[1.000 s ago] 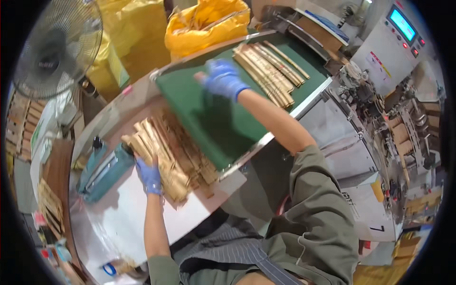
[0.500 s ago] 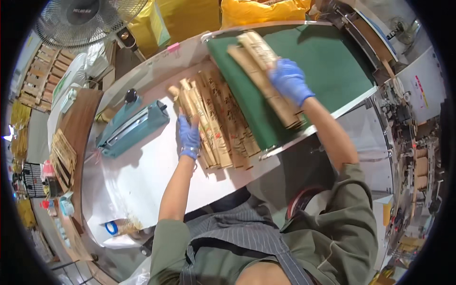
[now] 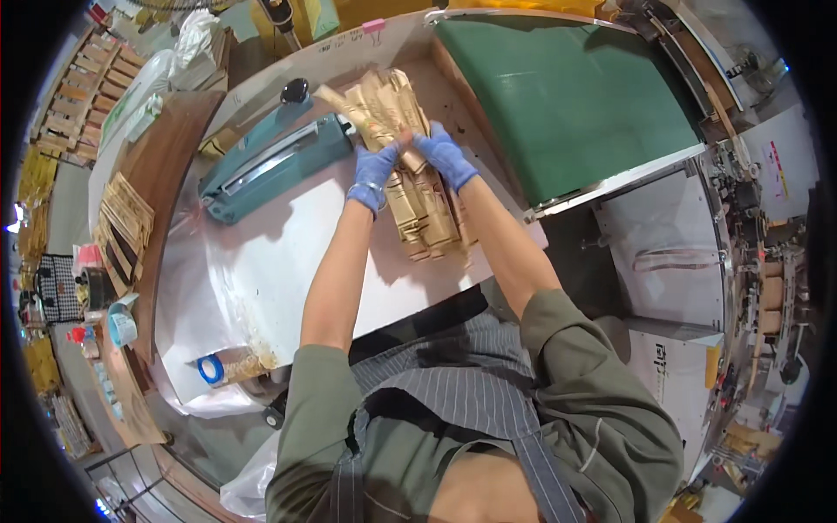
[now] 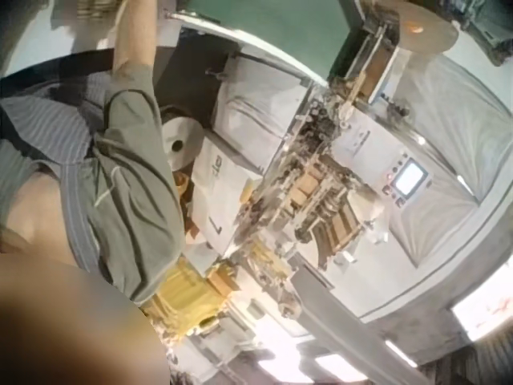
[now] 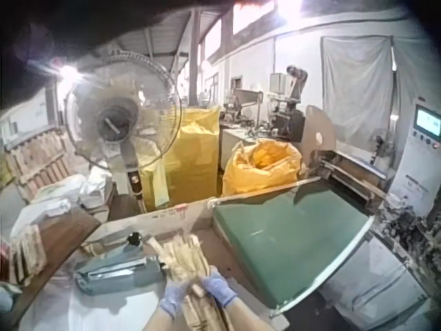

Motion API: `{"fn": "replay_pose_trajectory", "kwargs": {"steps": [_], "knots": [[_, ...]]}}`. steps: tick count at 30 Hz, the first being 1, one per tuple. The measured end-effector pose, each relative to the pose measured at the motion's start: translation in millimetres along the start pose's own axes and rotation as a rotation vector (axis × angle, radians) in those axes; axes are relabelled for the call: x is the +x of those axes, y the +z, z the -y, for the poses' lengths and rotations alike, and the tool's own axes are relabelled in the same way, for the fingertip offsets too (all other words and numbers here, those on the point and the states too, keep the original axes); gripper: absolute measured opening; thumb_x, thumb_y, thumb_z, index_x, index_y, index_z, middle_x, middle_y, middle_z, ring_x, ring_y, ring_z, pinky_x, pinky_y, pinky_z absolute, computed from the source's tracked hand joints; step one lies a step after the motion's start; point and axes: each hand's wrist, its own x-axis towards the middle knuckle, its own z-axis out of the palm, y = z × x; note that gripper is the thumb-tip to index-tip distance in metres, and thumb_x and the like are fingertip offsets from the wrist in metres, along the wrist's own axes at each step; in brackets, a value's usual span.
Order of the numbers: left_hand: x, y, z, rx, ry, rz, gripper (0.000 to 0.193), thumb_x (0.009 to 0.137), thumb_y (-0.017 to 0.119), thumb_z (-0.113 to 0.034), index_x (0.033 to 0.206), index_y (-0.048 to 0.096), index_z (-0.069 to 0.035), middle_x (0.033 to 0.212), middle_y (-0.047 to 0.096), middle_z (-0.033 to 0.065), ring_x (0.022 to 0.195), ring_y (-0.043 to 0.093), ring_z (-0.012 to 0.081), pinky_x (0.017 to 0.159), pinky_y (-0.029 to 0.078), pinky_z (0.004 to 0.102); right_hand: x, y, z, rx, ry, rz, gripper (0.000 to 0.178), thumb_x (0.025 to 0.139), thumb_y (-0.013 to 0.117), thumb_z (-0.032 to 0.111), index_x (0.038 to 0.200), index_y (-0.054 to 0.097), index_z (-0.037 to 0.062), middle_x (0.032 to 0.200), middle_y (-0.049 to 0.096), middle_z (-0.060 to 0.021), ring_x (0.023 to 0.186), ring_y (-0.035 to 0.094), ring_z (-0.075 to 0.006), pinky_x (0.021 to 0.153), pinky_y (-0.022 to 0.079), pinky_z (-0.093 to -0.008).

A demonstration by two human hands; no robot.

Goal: The person is gathering bundles of incense sticks from a conveyor, placing them into plastic bags, and using a heat sealer to seal the bags.

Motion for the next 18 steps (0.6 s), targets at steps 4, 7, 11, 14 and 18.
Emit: {"fn": "replay_pose_trajectory", "kwargs": {"steps": [4,7,11,14,18], "knots": [[-106,-64,9,0.049,-0.241,0.352,0.072,0.061,0.081,-0.017,0.122,0.046,-0.003,0.113,0.057,0.0068,0.100,0.055,0.0187,0.085,0.047,0.0308,-129,-8,-13,0.643,0.291,0.431,0.044,0.080,0.063,0.034,0.109,0.053,0.0029,0.092,0.059,-0.0040,0.084,0.057,-0.0111,0.073,0.048,-0.0275],[-229,-80,-16,0.122,-0.258,0.626,0.118,0.051,0.084,-0.016,0.141,0.010,-0.008,0.140,0.029,0.0084,0.131,0.025,0.0220,0.108,0.020,0.0360,-228,-22,-24,0.797,0.275,0.451,0.071,0.075,0.070,0.023,0.131,0.034,0.0017,0.118,0.052,-0.0095,0.105,0.051,-0.0182,0.088,0.044,-0.0300],[-250,-67,-22,-0.041,-0.483,0.323,0.106,0.049,0.087,-0.017,0.134,0.023,-0.010,0.124,0.048,0.0096,0.115,0.046,0.0215,0.096,0.041,0.0344,-248,-15,-23,0.899,0.313,0.498,0.073,0.074,0.071,0.022,0.132,0.032,0.0001,0.120,0.050,-0.0115,0.108,0.050,-0.0200,0.091,0.043,-0.0300],[-229,-63,-18,-0.071,-0.343,0.173,0.091,0.052,0.086,-0.015,0.126,0.034,-0.008,0.113,0.056,0.0083,0.102,0.055,0.0189,0.086,0.049,0.0324,-228,-5,10,0.857,0.294,0.474,0.074,0.071,0.073,0.021,0.130,0.033,-0.0002,0.118,0.051,-0.0112,0.109,0.049,-0.0201,0.093,0.041,-0.0314],[-185,-69,-81,0.109,-0.004,0.244,0.086,0.052,0.086,-0.012,0.124,0.039,-0.006,0.111,0.057,0.0081,0.101,0.056,0.0197,0.086,0.048,0.0329,-190,-15,68,0.754,-0.077,0.514,0.092,0.060,0.081,0.018,0.133,0.028,0.0012,0.123,0.047,-0.0109,0.112,0.046,-0.0208,0.095,0.039,-0.0339]]}}
